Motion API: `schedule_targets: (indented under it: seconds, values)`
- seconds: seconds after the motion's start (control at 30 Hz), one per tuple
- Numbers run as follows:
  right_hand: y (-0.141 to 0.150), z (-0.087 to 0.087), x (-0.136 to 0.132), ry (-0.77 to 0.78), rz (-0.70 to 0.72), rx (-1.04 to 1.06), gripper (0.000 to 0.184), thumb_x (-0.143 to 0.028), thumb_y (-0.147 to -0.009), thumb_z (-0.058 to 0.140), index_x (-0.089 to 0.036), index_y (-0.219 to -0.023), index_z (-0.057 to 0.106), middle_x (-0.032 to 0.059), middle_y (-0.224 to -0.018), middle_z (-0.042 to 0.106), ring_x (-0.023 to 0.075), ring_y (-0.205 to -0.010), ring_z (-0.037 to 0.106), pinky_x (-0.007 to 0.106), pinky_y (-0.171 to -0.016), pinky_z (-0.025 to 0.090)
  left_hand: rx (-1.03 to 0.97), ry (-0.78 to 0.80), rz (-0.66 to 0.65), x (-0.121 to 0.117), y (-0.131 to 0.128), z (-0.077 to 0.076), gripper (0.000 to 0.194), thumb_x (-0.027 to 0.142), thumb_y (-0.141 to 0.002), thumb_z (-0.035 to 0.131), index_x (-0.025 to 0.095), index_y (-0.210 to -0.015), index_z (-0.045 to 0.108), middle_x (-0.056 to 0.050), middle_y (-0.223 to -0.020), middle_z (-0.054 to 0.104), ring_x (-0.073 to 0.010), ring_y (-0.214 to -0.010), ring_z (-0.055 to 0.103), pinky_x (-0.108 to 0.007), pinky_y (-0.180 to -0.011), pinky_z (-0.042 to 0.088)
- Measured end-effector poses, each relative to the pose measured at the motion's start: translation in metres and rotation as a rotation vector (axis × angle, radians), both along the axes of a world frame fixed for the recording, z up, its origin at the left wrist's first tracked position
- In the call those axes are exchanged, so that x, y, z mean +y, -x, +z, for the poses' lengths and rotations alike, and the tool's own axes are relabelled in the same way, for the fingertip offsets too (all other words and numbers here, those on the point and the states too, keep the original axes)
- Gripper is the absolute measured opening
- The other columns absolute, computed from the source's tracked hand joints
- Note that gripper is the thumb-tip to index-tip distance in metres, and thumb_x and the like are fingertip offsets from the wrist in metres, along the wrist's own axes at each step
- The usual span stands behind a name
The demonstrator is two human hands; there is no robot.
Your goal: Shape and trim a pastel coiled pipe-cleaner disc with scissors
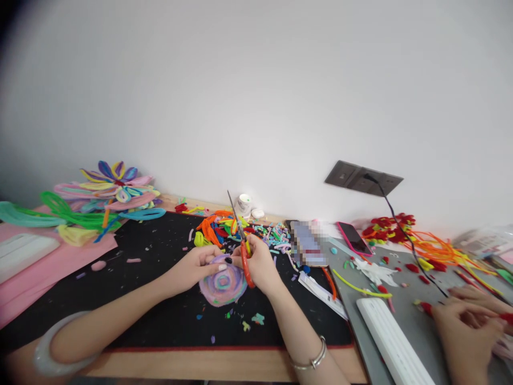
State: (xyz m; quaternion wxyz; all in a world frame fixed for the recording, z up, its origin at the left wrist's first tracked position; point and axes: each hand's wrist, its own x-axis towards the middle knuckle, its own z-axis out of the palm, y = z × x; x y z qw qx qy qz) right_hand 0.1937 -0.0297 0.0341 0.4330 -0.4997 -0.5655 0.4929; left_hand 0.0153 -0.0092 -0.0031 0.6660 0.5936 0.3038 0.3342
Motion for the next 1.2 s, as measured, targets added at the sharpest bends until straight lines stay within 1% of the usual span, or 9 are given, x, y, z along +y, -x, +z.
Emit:
schedule_targets:
  seconds: [0.1, 0.23, 0.33, 0.43, 0.5, 0.63, 0.77, 0.97, 1.2]
  values:
    - [-0.004, 0.002, -0.001, 0.044, 0.085, 0.056, 0.043, -0.034, -0.058, 0.079, -0.021, -0.073, 0.040, -0.0033, -0.070, 0.059, 0.0093, -0.055, 0.048, 0.021, -0.051, 0.035, 0.007, 0.029, -0.032, 0.000, 0.000, 0.002, 0.037, 0.045, -0.067, 0.076, 0.015, -0.075, 0.056, 0.005, -0.060, 0.056, -0.0095, -0.053, 0.051, -0.021, -0.054, 0.039]
    - [-0.008, 0.000, 0.000, 0.103, 0.131, 0.081, 0.048, -0.037, -0.056, 0.081, -0.021, -0.075, 0.039, -0.0030, -0.072, 0.058, 0.0072, -0.051, 0.044, 0.019, -0.046, 0.030, -0.016, 0.086, -0.055, -0.001, 0.000, 0.004, 0.037, 0.044, -0.066, 0.077, 0.015, -0.076, 0.057, 0.003, -0.063, 0.060, -0.0104, -0.056, 0.055, -0.023, -0.058, 0.042]
    - [-0.010, -0.005, 0.000, 0.142, 0.163, 0.175, 0.050, -0.038, -0.057, 0.082, -0.021, -0.077, 0.039, -0.0038, -0.072, 0.056, 0.0059, -0.048, 0.040, 0.019, -0.043, 0.029, -0.049, 0.118, -0.068, -0.001, -0.001, 0.004, 0.036, 0.042, -0.067, 0.078, 0.014, -0.076, 0.057, 0.003, -0.065, 0.062, -0.0104, -0.059, 0.056, -0.022, -0.060, 0.043]
    - [-0.012, -0.012, 0.002, 0.166, 0.189, 0.262, 0.048, -0.037, -0.060, 0.082, -0.022, -0.080, 0.040, -0.0057, -0.071, 0.054, 0.0040, -0.044, 0.034, 0.018, -0.041, 0.025, -0.084, 0.141, -0.087, -0.001, -0.001, 0.001, 0.034, 0.039, -0.068, 0.078, 0.014, -0.077, 0.057, 0.003, -0.066, 0.063, -0.0101, -0.060, 0.057, -0.022, -0.061, 0.043]
    - [-0.012, -0.016, 0.003, 0.179, 0.199, 0.295, 0.050, -0.036, -0.059, 0.083, -0.023, -0.080, 0.040, -0.0068, -0.070, 0.052, 0.0036, -0.042, 0.033, 0.018, -0.040, 0.024, -0.110, 0.158, -0.107, 0.000, 0.000, -0.001, 0.032, 0.037, -0.069, 0.078, 0.014, -0.078, 0.057, 0.002, -0.067, 0.063, -0.0099, -0.060, 0.057, -0.022, -0.061, 0.043]
    - [-0.009, -0.018, 0.005, 0.197, 0.230, 0.378, 0.052, -0.033, -0.055, 0.085, -0.022, -0.078, 0.040, -0.0067, -0.069, 0.053, 0.0045, -0.043, 0.038, 0.018, -0.040, 0.027, -0.154, 0.191, -0.140, -0.001, 0.001, -0.002, 0.031, 0.035, -0.071, 0.078, 0.013, -0.078, 0.057, 0.002, -0.068, 0.063, -0.0092, -0.061, 0.057, -0.021, -0.062, 0.043]
    - [-0.009, -0.021, 0.006, 0.220, 0.265, 0.471, 0.049, -0.028, -0.057, 0.085, -0.022, -0.076, 0.040, -0.0048, -0.070, 0.054, 0.0065, -0.050, 0.046, 0.017, -0.043, 0.033, -0.172, 0.227, -0.162, -0.002, 0.001, 0.001, 0.033, 0.035, -0.068, 0.080, 0.013, -0.078, 0.057, 0.003, -0.068, 0.062, -0.0087, -0.061, 0.056, -0.020, -0.062, 0.042]
    - [-0.012, -0.030, 0.011, 0.230, 0.377, 0.558, 0.050, -0.026, -0.059, 0.084, -0.021, -0.074, 0.037, -0.0062, -0.067, 0.055, 0.0047, -0.046, 0.045, 0.014, -0.040, 0.032, -0.171, 0.265, -0.204, -0.001, 0.001, -0.001, 0.035, 0.036, -0.067, 0.081, 0.013, -0.079, 0.057, 0.003, -0.067, 0.061, -0.0075, -0.058, 0.054, -0.020, -0.060, 0.041]
    - [-0.013, -0.029, 0.010, 0.212, 0.425, 0.596, 0.048, -0.023, -0.062, 0.082, -0.021, -0.075, 0.036, -0.0056, -0.067, 0.056, 0.0044, -0.046, 0.045, 0.013, -0.040, 0.033, -0.194, 0.285, -0.229, -0.003, 0.000, 0.003, 0.035, 0.034, -0.065, 0.082, 0.013, -0.076, 0.057, 0.004, -0.065, 0.060, -0.0066, -0.057, 0.053, -0.018, -0.058, 0.041]
